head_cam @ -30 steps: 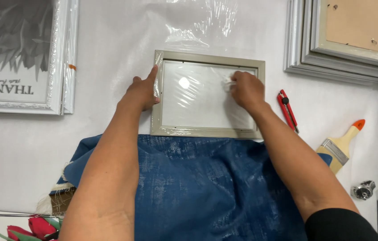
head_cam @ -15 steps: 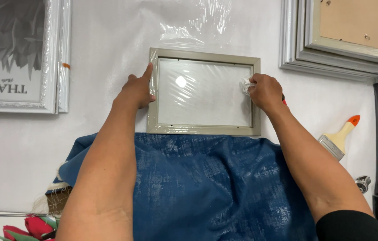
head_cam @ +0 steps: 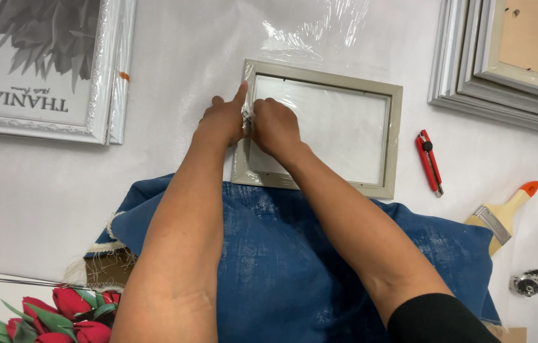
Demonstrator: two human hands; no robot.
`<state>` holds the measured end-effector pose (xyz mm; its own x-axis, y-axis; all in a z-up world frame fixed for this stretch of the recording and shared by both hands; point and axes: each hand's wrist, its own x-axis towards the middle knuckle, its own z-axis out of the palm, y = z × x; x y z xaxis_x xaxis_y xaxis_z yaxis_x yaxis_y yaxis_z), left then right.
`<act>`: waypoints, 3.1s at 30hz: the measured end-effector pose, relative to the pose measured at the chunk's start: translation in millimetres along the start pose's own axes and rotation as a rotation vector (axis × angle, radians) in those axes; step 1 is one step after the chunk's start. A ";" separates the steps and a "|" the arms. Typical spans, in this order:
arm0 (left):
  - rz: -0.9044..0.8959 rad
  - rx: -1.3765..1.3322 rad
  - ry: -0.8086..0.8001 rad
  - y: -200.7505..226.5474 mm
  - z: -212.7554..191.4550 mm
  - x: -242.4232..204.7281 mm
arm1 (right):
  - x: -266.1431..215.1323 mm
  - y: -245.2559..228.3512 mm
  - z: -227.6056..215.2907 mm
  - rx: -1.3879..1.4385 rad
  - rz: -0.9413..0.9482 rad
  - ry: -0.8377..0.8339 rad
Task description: Assembling a picture frame by cleaning the glass, inserting the picture and backing, and securing the clips.
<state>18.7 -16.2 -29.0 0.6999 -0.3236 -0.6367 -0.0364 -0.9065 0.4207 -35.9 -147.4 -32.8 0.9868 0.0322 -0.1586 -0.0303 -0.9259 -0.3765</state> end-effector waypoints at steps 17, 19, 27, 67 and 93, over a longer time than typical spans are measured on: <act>-0.002 0.060 -0.019 16.7 -17.5 -28.5 | -69.7 130.6 -58.8 -0.087 0.278 -0.115; 0.004 0.072 -0.014 16.2 -18.8 -28.5 | -88.6 172.1 -71.7 -0.132 0.333 -0.129; 0.014 0.117 -0.070 15.5 -18.1 -30.6 | -117.6 203.7 -95.7 -0.070 0.408 -0.101; 0.027 0.175 0.020 23.4 -16.0 -38.1 | -125.5 158.7 -89.9 -0.235 0.322 -0.195; 0.075 0.187 0.055 1.1 -1.6 -7.9 | -43.1 -15.0 26.5 0.053 0.029 -0.088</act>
<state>14.3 -14.2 -22.5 0.7279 -0.3816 -0.5696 -0.2183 -0.9165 0.3351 -82.2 -124.9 -44.5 0.9677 0.0409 -0.2487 -0.0692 -0.9057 -0.4182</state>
